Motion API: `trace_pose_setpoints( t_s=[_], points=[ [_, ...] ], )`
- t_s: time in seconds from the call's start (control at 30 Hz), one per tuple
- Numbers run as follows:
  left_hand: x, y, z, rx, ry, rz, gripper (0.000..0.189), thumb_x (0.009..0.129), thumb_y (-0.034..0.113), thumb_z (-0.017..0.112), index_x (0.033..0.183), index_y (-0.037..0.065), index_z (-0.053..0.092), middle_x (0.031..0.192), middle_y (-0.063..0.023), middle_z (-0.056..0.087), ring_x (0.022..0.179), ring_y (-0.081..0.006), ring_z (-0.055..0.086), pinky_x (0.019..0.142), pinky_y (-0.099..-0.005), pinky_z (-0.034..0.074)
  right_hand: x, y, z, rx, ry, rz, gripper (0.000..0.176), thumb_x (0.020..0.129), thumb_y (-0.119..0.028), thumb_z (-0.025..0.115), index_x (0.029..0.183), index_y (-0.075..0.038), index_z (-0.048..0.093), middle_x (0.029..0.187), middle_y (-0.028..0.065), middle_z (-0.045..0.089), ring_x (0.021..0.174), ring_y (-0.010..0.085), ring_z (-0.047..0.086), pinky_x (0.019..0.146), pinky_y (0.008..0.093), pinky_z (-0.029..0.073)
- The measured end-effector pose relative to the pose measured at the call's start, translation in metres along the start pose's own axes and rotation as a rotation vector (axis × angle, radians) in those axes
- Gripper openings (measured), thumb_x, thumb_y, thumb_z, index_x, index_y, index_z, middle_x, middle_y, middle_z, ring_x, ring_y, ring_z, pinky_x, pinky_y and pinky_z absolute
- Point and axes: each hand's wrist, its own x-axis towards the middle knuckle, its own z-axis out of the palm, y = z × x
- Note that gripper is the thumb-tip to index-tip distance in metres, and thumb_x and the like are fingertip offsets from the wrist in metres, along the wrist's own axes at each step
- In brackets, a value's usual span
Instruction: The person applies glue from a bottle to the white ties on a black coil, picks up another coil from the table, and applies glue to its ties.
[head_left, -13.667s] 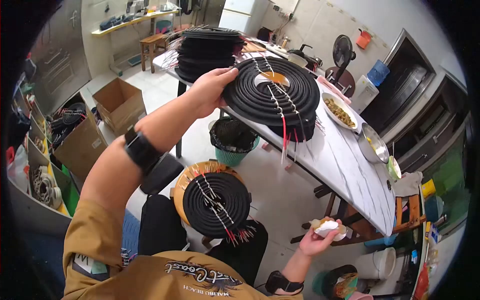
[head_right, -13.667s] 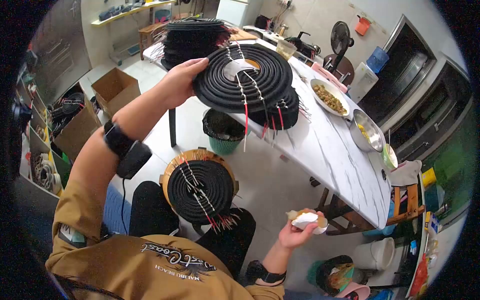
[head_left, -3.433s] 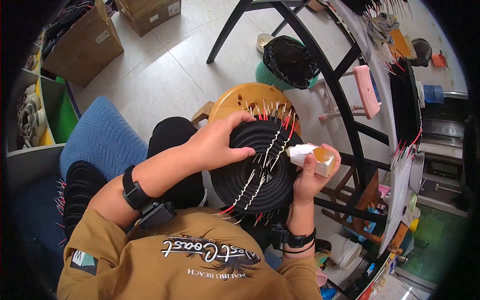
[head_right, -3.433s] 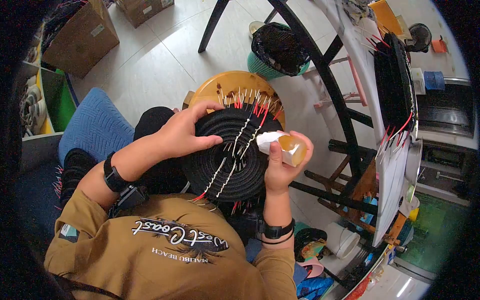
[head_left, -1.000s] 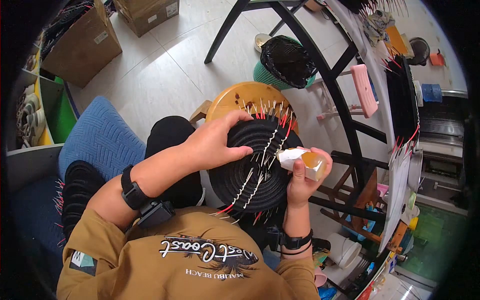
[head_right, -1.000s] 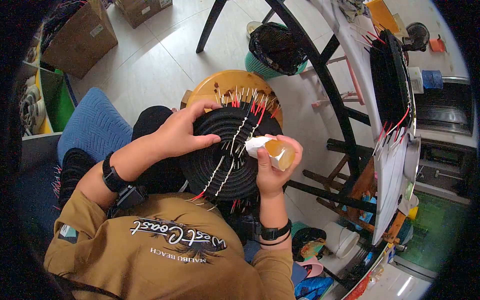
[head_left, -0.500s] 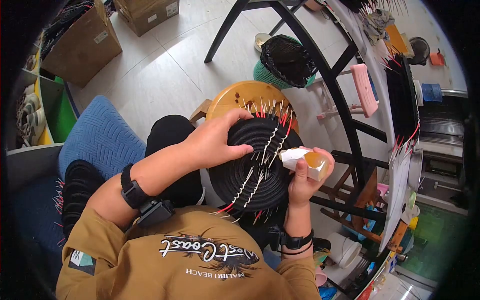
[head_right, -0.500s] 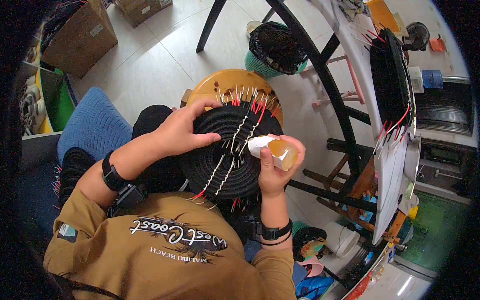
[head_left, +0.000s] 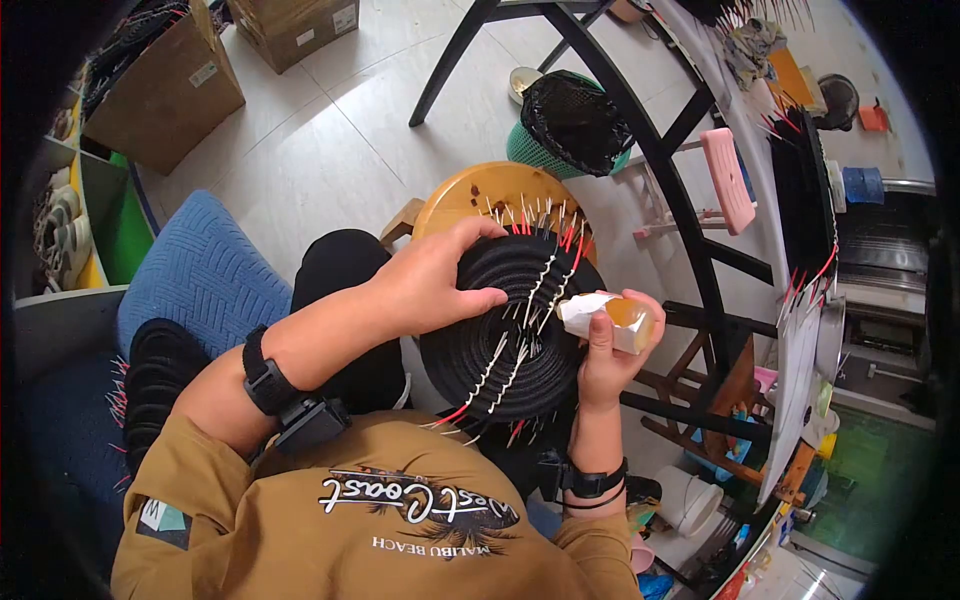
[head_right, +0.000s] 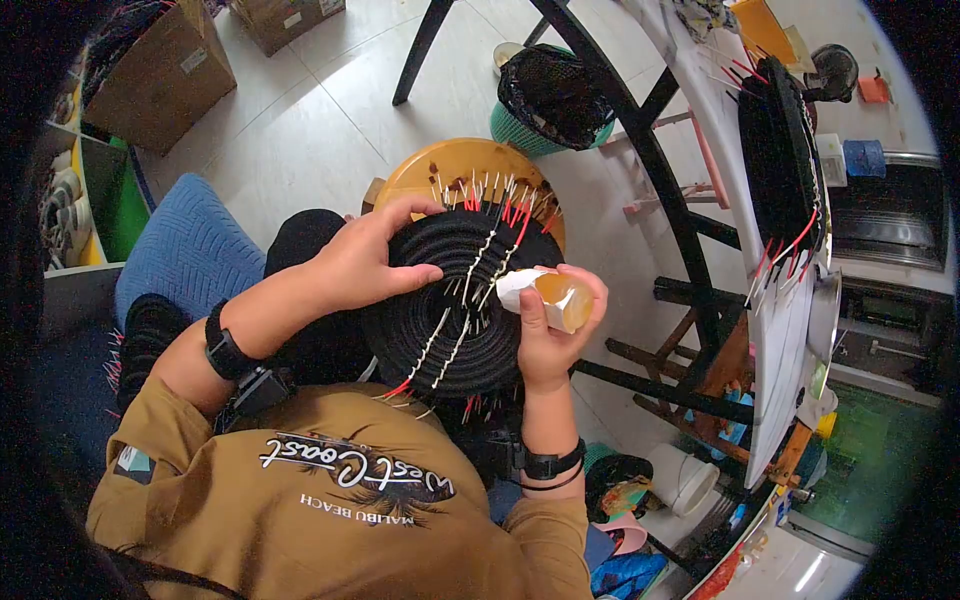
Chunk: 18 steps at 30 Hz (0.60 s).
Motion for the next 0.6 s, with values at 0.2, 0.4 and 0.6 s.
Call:
trace_pose_setpoints(
  t_s=[0.2,0.4,0.6],
  points=[
    [0.001,-0.008,0.004,-0.012,0.040,0.069,0.051,0.072,0.018,0.071,0.114,0.005,0.045,0.098,-0.0145,0.062,0.093,-0.0266,0.061,0.081,-0.0331,0.046,0.011,-0.003,0.000,0.174,0.165,0.102,0.036,0.086,-0.019,0.059,0.115,-0.005,0.041,0.094,0.0115,0.056,0.073,0.0151,0.057,0.058,0.0242,0.048],
    [-0.001,-0.005,0.003,0.007,0.030,0.041,0.050,0.072,0.019,0.071,0.113,0.005,0.046,0.098,-0.0148,0.062,0.094,-0.0270,0.060,0.081,-0.0332,0.046,0.013,-0.011,0.019,0.184,0.121,0.105,0.039,0.087,-0.023,0.059,0.116,-0.006,0.039,0.089,0.0096,0.057,0.060,0.0102,0.054,0.043,0.0171,0.039],
    [-0.001,-0.008,0.004,-0.001,0.039,0.055,0.051,0.072,0.019,0.071,0.114,0.005,0.045,0.099,-0.0148,0.061,0.093,-0.0272,0.060,0.080,-0.0334,0.046,0.008,-0.004,0.025,-0.031,0.011,-0.012,0.042,0.084,-0.022,0.063,0.115,-0.007,0.038,0.090,0.0094,0.057,0.062,0.0095,0.053,0.045,0.0170,0.038]
  ],
)
